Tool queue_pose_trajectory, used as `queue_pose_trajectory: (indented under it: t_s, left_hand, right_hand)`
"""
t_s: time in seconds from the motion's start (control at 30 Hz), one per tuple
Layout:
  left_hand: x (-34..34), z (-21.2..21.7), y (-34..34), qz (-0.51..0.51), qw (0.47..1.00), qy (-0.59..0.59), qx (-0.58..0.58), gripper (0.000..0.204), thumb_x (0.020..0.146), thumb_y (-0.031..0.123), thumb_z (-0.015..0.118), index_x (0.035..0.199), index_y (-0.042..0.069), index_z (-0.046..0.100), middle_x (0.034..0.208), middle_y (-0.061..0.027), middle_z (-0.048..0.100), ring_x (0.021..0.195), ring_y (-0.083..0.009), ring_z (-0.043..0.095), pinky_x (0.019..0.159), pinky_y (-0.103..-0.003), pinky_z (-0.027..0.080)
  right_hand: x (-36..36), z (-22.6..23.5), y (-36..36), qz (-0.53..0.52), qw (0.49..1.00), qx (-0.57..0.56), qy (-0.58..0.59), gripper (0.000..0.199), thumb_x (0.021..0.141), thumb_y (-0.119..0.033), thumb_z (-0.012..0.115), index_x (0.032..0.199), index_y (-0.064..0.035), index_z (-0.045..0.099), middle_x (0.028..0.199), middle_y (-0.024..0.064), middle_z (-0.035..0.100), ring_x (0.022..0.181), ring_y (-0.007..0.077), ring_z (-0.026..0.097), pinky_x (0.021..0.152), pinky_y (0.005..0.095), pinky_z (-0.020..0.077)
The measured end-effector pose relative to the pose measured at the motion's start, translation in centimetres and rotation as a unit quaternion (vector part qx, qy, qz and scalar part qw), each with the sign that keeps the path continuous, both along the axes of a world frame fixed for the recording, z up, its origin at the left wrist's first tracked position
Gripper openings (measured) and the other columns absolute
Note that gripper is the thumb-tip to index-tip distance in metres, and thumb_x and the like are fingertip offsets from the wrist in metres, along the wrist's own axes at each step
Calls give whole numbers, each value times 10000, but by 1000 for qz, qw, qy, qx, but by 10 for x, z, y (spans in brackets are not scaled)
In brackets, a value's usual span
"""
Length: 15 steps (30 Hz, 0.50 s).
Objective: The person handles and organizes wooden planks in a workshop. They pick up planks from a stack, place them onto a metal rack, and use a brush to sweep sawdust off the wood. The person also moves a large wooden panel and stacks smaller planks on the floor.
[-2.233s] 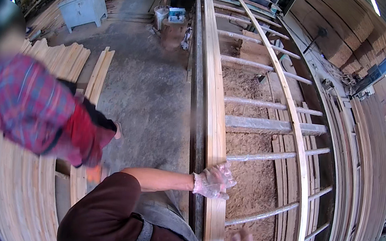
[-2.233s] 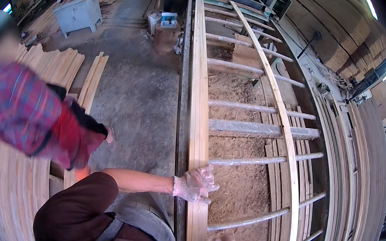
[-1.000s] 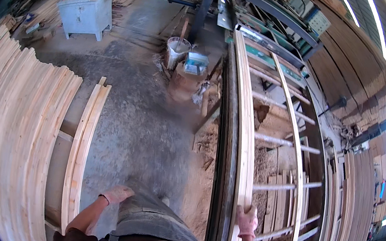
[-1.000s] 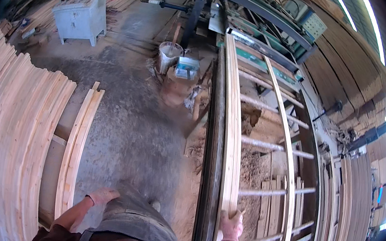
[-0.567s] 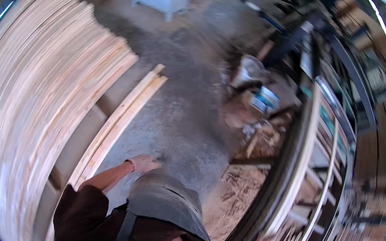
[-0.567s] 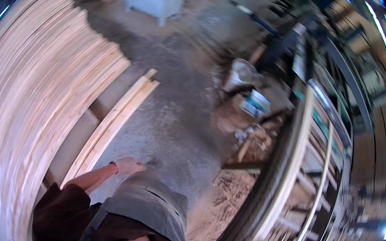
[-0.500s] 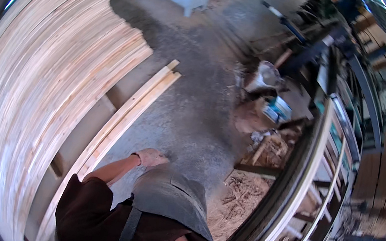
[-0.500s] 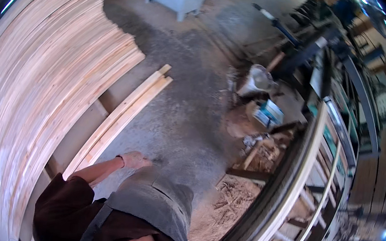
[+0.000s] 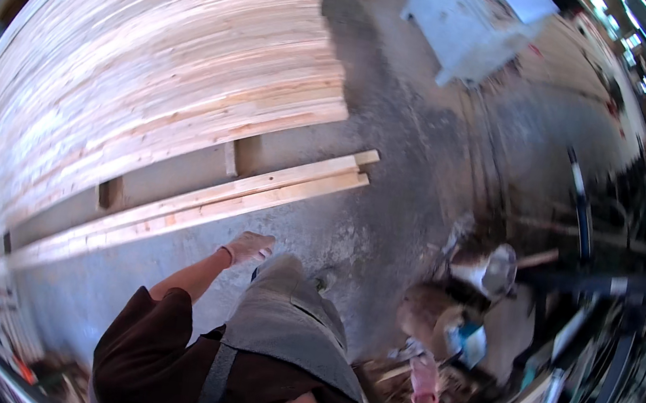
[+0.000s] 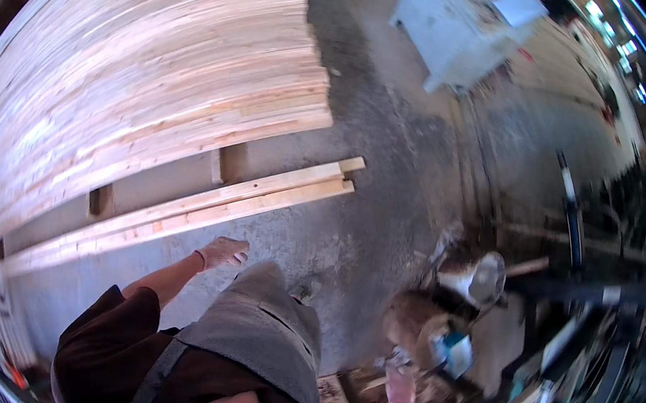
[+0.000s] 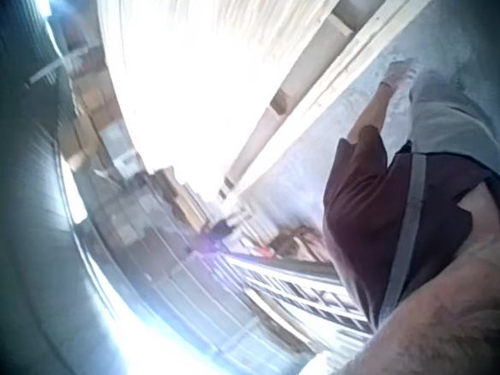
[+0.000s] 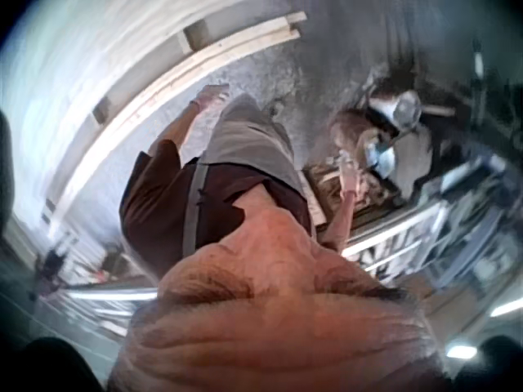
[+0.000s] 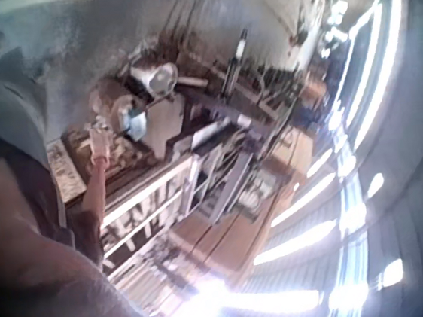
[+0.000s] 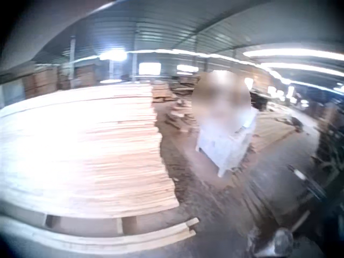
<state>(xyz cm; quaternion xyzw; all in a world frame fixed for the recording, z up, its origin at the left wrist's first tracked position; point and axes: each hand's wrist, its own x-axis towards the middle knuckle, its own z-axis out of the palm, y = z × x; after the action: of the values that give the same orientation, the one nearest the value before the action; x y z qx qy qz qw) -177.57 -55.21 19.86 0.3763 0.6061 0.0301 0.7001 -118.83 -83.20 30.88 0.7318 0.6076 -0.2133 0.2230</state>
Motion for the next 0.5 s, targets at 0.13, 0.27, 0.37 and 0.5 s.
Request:
queue_pose_trajectory:
  t_s: [0.13, 0.27, 0.37, 0.5]
  left_hand:
    - [-27, -6, -17, 229, 972, -8, -54, 649, 992, 561, 543, 1327, 12, 629, 1226, -167, 719, 1045, -282, 699, 932, -459, 515]
    - [-37, -52, -68, 386, 917, 50, -92, 729, 943, 615, 562, 1328, 0, 626, 1249, -175, 715, 981, -271, 702, 905, -450, 508]
    - [-20, -72, -52, 427, 886, 40, -178, 776, 916, 625, 569, 1378, 1, 593, 1293, -202, 696, 1051, -304, 703, 937, -469, 500]
    - [14, -65, 28, 485, 860, 3, -156, 650, 927, 570, 593, 1254, 13, 667, 1159, -161, 735, 904, -262, 711, 788, -392, 528]
  right_hand:
    - [-1, -77, 233, 339, 936, 83, 47, 285, 922, -131, 631, 1195, -112, 709, 1159, 119, 720, 1141, 288, 651, 987, 389, 524]
    - [-132, -52, 439, -250, 861, 4, 443, 322, 892, -162, 672, 1204, -91, 711, 1212, 107, 713, 1145, 265, 667, 953, 369, 547]
    - [-129, -98, 514, -21, 897, 21, 441, 348, 942, -179, 633, 1272, -74, 671, 1188, 84, 724, 1049, 211, 705, 848, 336, 573]
    - [-59, -104, 598, 443, 870, 82, 203, 353, 908, -221, 700, 1212, -45, 668, 1095, 101, 723, 932, 250, 708, 829, 359, 571]
